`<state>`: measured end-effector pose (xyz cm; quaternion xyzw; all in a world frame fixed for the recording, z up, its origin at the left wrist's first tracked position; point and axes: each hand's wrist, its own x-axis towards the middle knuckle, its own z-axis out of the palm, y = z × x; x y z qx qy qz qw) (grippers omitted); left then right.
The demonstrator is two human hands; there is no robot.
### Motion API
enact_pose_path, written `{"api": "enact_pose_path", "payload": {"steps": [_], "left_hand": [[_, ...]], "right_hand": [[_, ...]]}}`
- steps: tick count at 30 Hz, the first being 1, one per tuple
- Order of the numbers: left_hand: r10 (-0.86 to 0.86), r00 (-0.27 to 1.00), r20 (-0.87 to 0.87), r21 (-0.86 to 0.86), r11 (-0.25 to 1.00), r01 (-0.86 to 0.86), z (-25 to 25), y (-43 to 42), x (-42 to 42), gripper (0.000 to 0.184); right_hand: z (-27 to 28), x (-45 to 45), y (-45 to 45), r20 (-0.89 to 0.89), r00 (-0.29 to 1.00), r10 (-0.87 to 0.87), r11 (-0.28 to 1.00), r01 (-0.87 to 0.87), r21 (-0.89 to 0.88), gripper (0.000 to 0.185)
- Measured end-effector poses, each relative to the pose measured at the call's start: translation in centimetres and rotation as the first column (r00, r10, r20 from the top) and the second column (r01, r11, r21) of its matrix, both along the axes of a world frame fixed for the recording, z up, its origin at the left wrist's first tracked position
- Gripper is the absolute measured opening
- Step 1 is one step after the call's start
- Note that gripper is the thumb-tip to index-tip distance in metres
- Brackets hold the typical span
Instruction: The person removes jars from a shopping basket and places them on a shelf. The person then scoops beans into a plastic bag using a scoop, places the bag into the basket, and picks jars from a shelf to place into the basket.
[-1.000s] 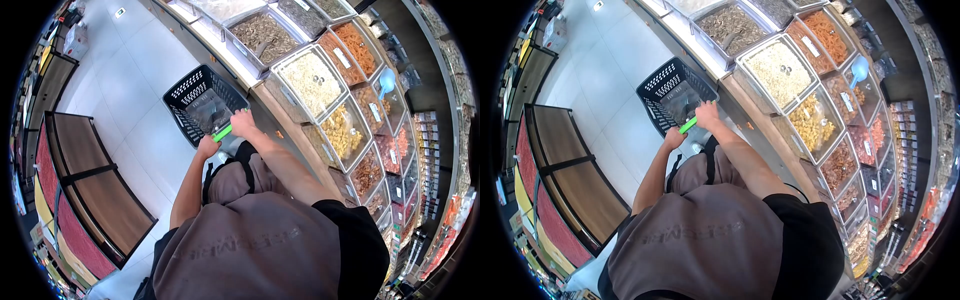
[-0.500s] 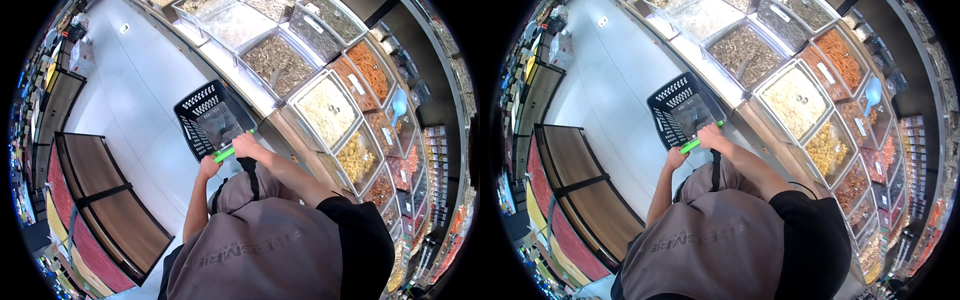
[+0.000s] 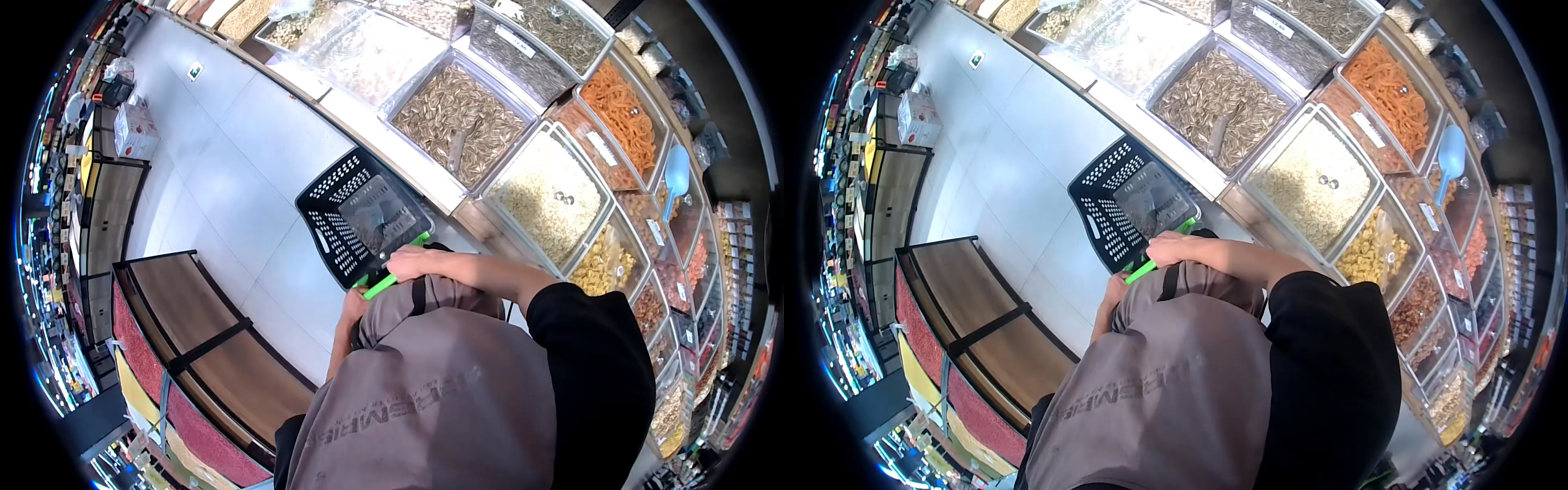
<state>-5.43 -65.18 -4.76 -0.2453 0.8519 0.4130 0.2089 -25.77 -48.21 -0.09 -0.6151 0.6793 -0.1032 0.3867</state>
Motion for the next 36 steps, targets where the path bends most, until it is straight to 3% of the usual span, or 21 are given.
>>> {"api": "enact_pose_path", "payload": {"steps": [3,7,11,13,14,18,22,26,30,32,35,36], "left_hand": [[-0.036,0.996,0.076,0.030,0.999,0.033,0.1,-1.2,-0.2,0.047],[0.081,0.997,-0.004,0.076,0.994,-0.080,-1.1,-1.3,0.8,0.037],[0.138,0.988,0.064,0.113,0.983,-0.144,1.3,-1.3,-1.0,0.038],[0.042,0.999,0.001,0.038,0.998,-0.042,0.1,-2.5,-1.0,0.039],[0.082,0.984,-0.156,-0.012,0.996,-0.085,-0.1,-2.5,-1.0,0.036],[0.159,0.987,-0.037,-0.124,0.979,-0.163,1.3,-4.0,-3.6,0.025],[0.143,0.985,-0.093,-0.212,0.964,-0.160,1.8,-6.9,-5.5,0.024],[0.094,0.991,-0.093,-0.166,0.980,-0.108,1.1,-10.5,-7.0,0.024],[0.174,0.974,-0.142,-0.122,0.974,-0.191,3.3,-12.8,-8.8,0.020],[0.171,0.972,-0.161,-0.116,0.975,-0.190,1.9,-15.0,-9.4,0.020],[0.148,0.970,-0.195,-0.108,0.979,-0.171,1.3,-18.1,-10.9,0.021],[0.091,0.977,-0.190,-0.136,0.984,-0.118,0.7,-19.5,-11.3,0.022]], "right_hand": [[0.9,-0.7,-1.0,-0.027,0.997,0.070,0.998,-0.070,-0.005,0.023],[0.4,-1.1,-2.3,-0.105,0.993,0.055,0.995,-0.064,-0.083,0.022],[0.4,-1.9,-3.6,-0.084,0.996,0.043,0.998,-0.046,-0.033,0.021],[0.2,-2.0,-4.6,-0.079,0.995,0.060,0.998,-0.061,-0.023,0.021],[0.1,-2.3,-5.3,-0.071,0.996,0.053,0.999,-0.054,-0.007,0.022],[0.0,-3.8,-7.5,-0.135,0.990,-0.034,0.996,0.022,-0.089,0.023],[0.1,-5.2,-10.6,-0.194,0.980,-0.038,0.994,0.017,-0.110,0.021],[0.3,-6.5,-13.9,-0.193,0.978,-0.079,0.993,0.059,-0.106,0.021],[-0.2,-8.0,-16.9,-0.210,0.976,-0.065,0.994,0.045,-0.101,0.021],[-1.3,-8.6,-18.6,-0.253,0.963,-0.094,0.980,0.045,-0.193,0.022],[-0.7,-10.0,-21.8,-0.390,0.920,-0.047,0.982,-0.030,-0.188,0.023],[-0.1,-10.2,-23.0,-0.428,0.904,0.007,0.998,-0.035,-0.056,0.027]]}}
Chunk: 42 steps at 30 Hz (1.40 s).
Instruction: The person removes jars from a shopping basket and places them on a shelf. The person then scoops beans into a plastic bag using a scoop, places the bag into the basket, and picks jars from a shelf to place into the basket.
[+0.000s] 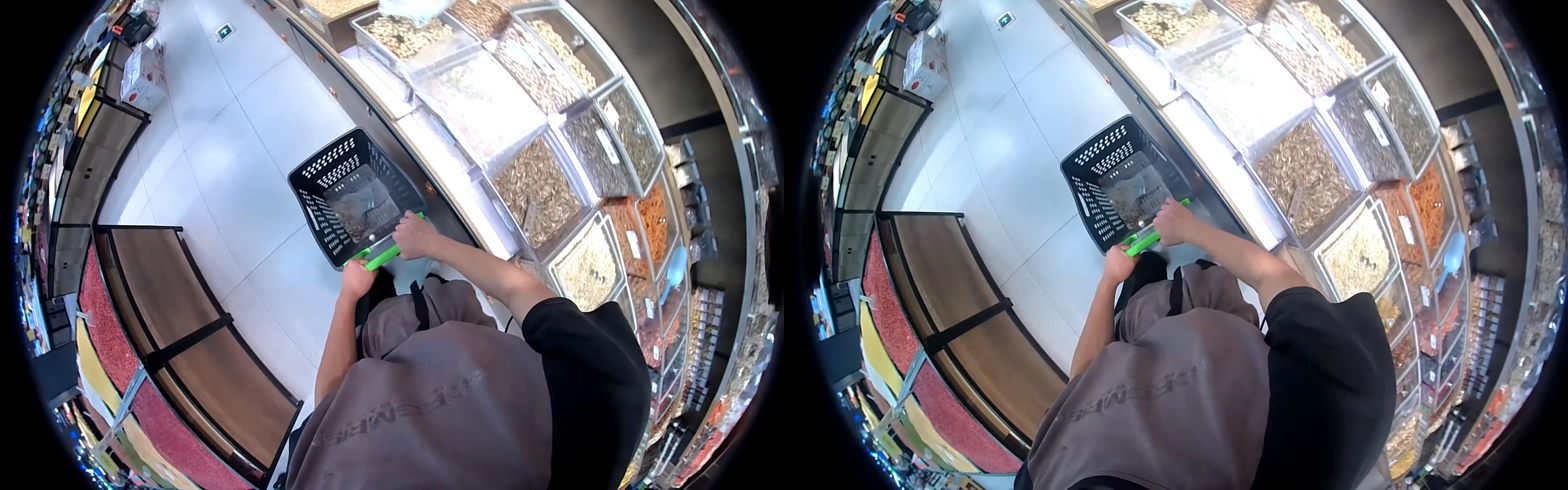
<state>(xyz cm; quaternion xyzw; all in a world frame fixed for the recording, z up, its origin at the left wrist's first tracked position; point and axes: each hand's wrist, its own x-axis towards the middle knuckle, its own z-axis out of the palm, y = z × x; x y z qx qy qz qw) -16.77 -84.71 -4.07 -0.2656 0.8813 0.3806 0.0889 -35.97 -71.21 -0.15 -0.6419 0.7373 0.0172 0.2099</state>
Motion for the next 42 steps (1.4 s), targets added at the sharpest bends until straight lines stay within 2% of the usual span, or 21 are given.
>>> {"api": "enact_pose_path", "payload": {"steps": [1,2,3,4,6,9,10,14,17,18,19,22,24,27,30,34,35,37,40,42], "left_hand": [[-0.055,0.998,0.010,-0.029,0.998,0.056,0.1,-1.3,-0.6,0.024],[0.017,0.996,0.088,0.034,0.999,-0.020,0.3,-2.3,-1.3,0.026],[0.016,0.997,0.072,0.041,0.999,-0.019,0.6,-3.4,-1.9,0.026],[0.003,0.999,0.045,0.039,0.999,-0.005,0.6,-4.6,-2.4,0.027],[-0.036,0.999,0.001,0.034,0.999,0.036,0.7,-6.9,-3.6,0.028],[-0.081,0.996,0.039,0.015,0.997,0.080,1.2,-10.0,-4.9,0.029],[-0.146,0.989,0.014,-0.037,0.989,0.146,-0.2,-11.2,-5.0,0.029],[-0.256,0.967,0.007,-0.045,0.966,0.256,-0.3,-14.0,-6.7,0.030],[-0.095,0.993,0.067,0.030,0.995,0.093,1.2,-14.8,-7.8,0.033],[-0.122,0.992,-0.010,0.029,0.992,0.122,1.1,-15.1,-8.1,0.030],[-0.123,0.991,0.053,0.068,0.991,0.119,1.0,-15.7,-8.6,0.029],[-0.140,0.990,-0.009,0.083,0.987,0.141,1.0,-17.3,-10.0,0.027],[-0.086,0.995,0.047,0.077,0.994,0.082,1.4,-17.8,-11.2,0.028],[-0.070,0.994,0.089,0.085,0.994,0.062,1.0,-20.1,-13.0,0.029],[-0.062,0.994,0.086,0.061,0.997,0.056,1.6,-21.8,-15.8,0.027],[0.024,0.999,0.023,0.007,1.000,-0.024,0.9,-24.0,-18.0,0.024],[0.021,0.999,0.044,-0.058,0.998,-0.019,0.6,-24.7,-18.7,0.025],[0.052,0.998,0.043,-0.062,0.997,-0.049,0.2,-26.0,-19.8,0.027],[0.094,0.994,0.056,-0.046,0.995,-0.092,0.4,-27.2,-21.4,0.027],[0.065,0.995,0.074,-0.029,0.998,-0.063,0.4,-28.1,-22.2,0.027]], "right_hand": [[0.4,0.2,-1.1,-0.011,1.000,0.006,1.000,-0.006,0.007,0.027],[0.8,0.5,-1.8,-0.068,0.990,-0.125,0.990,0.121,-0.067,0.029],[1.3,0.6,-2.4,-0.118,0.959,-0.259,0.959,0.240,-0.151,0.031],[1.4,0.8,-3.3,-0.130,0.955,-0.267,0.958,0.248,-0.148,0.031],[1.6,1.3,-5.7,-0.186,0.829,-0.528,0.849,0.520,-0.091,0.038],[1.0,1.1,-8.5,-0.106,0.764,-0.637,0.770,0.638,-0.028,0.039],[0.8,0.7,-9.1,-0.069,0.772,-0.632,0.775,0.632,-0.020,0.036],[1.1,-1.3,-10.4,-0.037,0.779,-0.626,0.779,0.623,-0.071,0.028],[0.4,-2.9,-11.8,0.007,0.833,-0.553,0.833,0.553,0.009,0.024],[0.0,-3.0,-11.9,-0.001,0.831,-0.556,0.830,0.555,-0.047,0.025],[-0.3,-3.3,-12.1,-0.016,0.836,-0.548,0.833,0.544,-0.106,0.025],[-0.1,-6.0,-13.9,0.004,0.873,-0.488,0.871,0.487,-0.060,0.024],[0.5,-7.5,-15.2,0.038,0.898,-0.438,0.899,0.438,0.007,0.019],[0.5,-10.4,-17.1,0.104,0.924,-0.369,0.926,0.375,-0.044,0.019],[0.5,-13.4,-19.4,0.067,0.955,-0.291,0.953,0.295,-0.069,0.019],[-0.1,-16.0,-22.6,-0.008,0.958,-0.286,0.953,0.283,-0.112,0.019],[-0.1,-16.6,-23.4,0.011,0.961,-0.275,0.955,0.274,-0.109,0.019],[-0.2,-17.8,-25.0,0.029,0.945,-0.325,0.943,0.326,-0.059,0.018],[0.1,-19.2,-26.3,0.026,0.934,-0.357,0.931,0.358,-0.076,0.016],[0.2,-20.0,-27.0,0.021,0.930,-0.368,0.927,0.368,-0.070,0.016]]}}
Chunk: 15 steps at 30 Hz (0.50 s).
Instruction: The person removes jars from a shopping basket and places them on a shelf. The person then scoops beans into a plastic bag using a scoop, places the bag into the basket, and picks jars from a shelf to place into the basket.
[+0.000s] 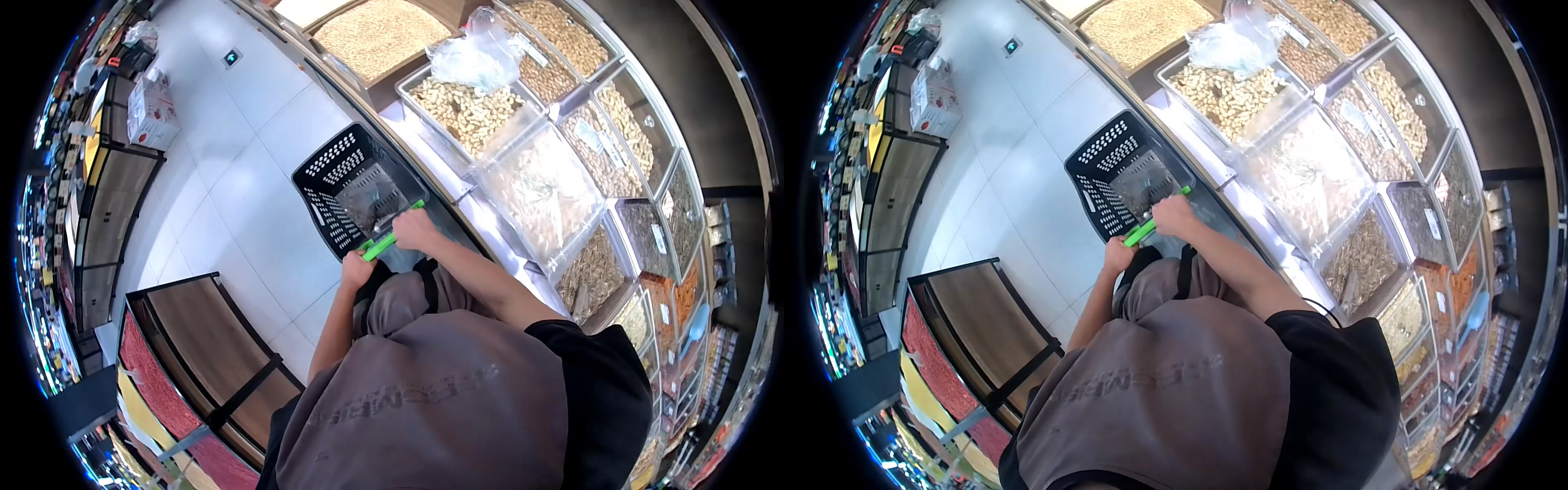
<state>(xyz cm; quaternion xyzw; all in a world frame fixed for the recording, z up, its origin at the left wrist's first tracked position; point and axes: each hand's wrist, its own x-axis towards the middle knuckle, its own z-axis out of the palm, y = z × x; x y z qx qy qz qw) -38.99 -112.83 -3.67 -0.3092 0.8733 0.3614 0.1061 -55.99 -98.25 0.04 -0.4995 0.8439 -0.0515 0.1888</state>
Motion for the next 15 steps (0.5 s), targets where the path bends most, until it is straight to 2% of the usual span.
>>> {"api": "enact_pose_path", "payload": {"steps": [6,9,12,14,15], "left_hand": [[-0.067,0.995,0.080,0.106,0.993,0.058,0.8,-2.1,-1.7,0.027],[-0.172,0.978,0.117,0.154,0.976,0.153,0.7,-3.9,-2.2,0.031],[-0.363,0.910,0.200,0.304,0.906,0.295,2.1,-6.0,-4.0,0.047],[-0.452,0.864,0.222,0.344,0.866,0.364,0.1,-7.8,-4.6,0.053],[-0.473,0.852,0.224,0.359,0.853,0.379,-0.5,-8.6,-4.9,0.054]], "right_hand": [[-0.3,-1.1,-1.7,-0.017,0.999,-0.032,0.999,0.032,0.012,0.015],[0.5,-1.3,-2.3,-0.005,1.000,-0.007,1.000,0.008,0.031,0.019],[-0.1,-2.1,-3.3,-0.073,0.997,0.000,1.000,0.000,0.003,0.023],[-0.6,-2.7,-4.6,0.020,1.000,0.007,0.989,-0.009,0.144,0.023],[-0.6,-3.1,-5.1,0.004,1.000,0.002,0.988,-0.002,0.153,0.023]]}}
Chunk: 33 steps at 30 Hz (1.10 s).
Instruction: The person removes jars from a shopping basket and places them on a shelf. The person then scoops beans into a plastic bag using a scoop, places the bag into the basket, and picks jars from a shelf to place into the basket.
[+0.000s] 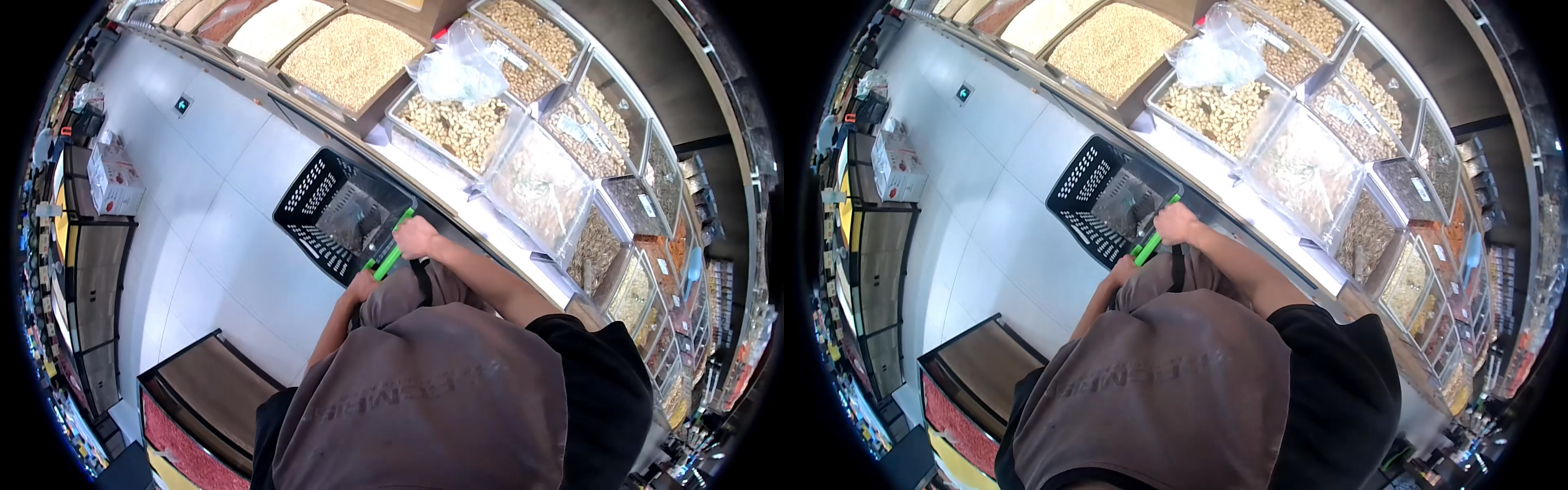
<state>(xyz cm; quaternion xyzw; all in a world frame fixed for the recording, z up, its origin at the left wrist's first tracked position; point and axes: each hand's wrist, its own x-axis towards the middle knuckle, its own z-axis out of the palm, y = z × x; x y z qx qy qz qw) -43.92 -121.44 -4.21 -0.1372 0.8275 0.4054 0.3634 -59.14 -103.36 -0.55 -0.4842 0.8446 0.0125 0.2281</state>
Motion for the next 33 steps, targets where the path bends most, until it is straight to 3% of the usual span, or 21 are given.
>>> {"api": "enact_pose_path", "payload": {"steps": [4,6,8,10,11,12,14,15,16,18,19,21,22,24,26,28,30,33], "left_hand": [[-0.034,0.998,-0.047,0.102,0.994,0.039,-1.6,-3.9,-1.3,0.055],[-0.032,0.995,-0.091,0.040,0.999,0.036,-1.5,-5.4,-2.2,0.054],[-0.112,0.981,-0.156,0.015,0.993,0.116,-2.5,-7.5,-3.1,0.053],[-0.477,0.823,-0.308,-0.154,0.879,0.452,-3.8,-9.8,-3.7,0.049],[-0.026,0.988,-0.154,-0.062,0.998,0.017,-0.9,-9.9,-4.1,0.048],[-0.032,0.987,-0.159,-0.064,0.998,0.022,-0.3,-10.8,-4.6,0.048],[0.113,0.987,-0.112,-0.087,0.989,-0.123,-0.5,-12.8,-5.7,0.046],[0.160,0.979,-0.128,-0.066,0.983,-0.170,-0.7,-13.9,-6.1,0.043],[0.179,0.977,-0.113,-0.042,0.982,-0.185,0.0,-15.0,-6.6,0.038],[0.241,0.959,-0.147,-0.058,0.966,-0.252,0.3,-17.2,-7.1,0.037],[0.252,0.951,-0.180,-0.085,0.959,-0.270,-0.2,-18.3,-7.3,0.036],[0.271,0.935,-0.228,-0.159,0.937,-0.310,-0.6,-20.1,-7.7,0.035],[0.278,0.924,-0.262,-0.233,0.911,-0.340,-1.8,-21.1,-8.1,0.037],[0.257,0.921,-0.294,-0.365,0.860,-0.356,0.3,-22.1,-9.1,0.041],[0.296,0.906,-0.303,-0.403,0.822,-0.403,0.6,-23.5,-10.1,0.041],[0.304,0.889,-0.342,-0.402,0.808,-0.431,1.2,-24.7,-10.9,0.040],[0.344,0.865,-0.366,-0.364,0.802,-0.473,1.1,-25.9,-11.5,0.040],[0.367,0.851,-0.375,-0.362,0.788,-0.499,1.3,-27.0,-12.5,0.038]], "right_hand": [[1.1,-1.4,-3.5,0.031,0.999,0.025,0.998,-0.027,0.054,0.024],[1.7,-1.9,-5.1,-0.187,0.982,0.035,0.994,-0.054,-0.096,0.028],[1.5,-1.7,-7.2,-0.243,0.970,-0.015,0.991,-0.018,-0.132,0.031],[1.1,-0.8,-9.2,-0.279,0.931,-0.238,0.937,0.144,-0.319,0.033],[1.6,-0.4,-10.2,-0.202,0.936,-0.288,0.928,0.221,-0.301,0.038],[2.1,0.0,-11.3,-0.207,0.933,-0.293,0.926,0.224,-0.303,0.038],[2.7,0.6,-12.9,-0.198,0.882,-0.427,0.815,0.281,-0.507,0.046],[3.1,0.6,-13.3,-0.100,0.901,-0.423,0.801,0.320,-0.506,0.053],[3.4,0.6,-13.4,-0.098,0.900,-0.424,0.803,0.324,-0.500,0.053],[3.9,0.0,-14.0,0.089,0.831,-0.549,0.633,0.483,-0.604,0.059],[4.4,-0.5,-13.9,0.176,0.766,-0.618,0.571,0.591,-0.569,0.060],[4.0,-2.1,-12.9,0.231,0.690,-0.686,0.386,0.615,-0.688,0.057],[5.2,-3.1,-12.2,0.144,0.681,-0.718,0.449,0.611,-0.652,0.057],[7.7,-5.6,-10.8,0.056,0.700,-0.712,0.519,0.578,-0.630,0.057],[8.8,-8.5,-9.1,-0.055,0.663,-0.746,0.507,0.513,-0.692,0.055],[9.5,-12.0,-7.6,-0.035,0.544,-0.838,0.426,0.614,-0.664,0.053],[9.3,-15.4,-6.1,-0.004,0.458,-0.889,0.309,0.593,-0.744,0.053],[9.6,-18.6,-5.4,-0.062,0.358,-0.932,0.277,0.588,-0.760,0.055]]}}
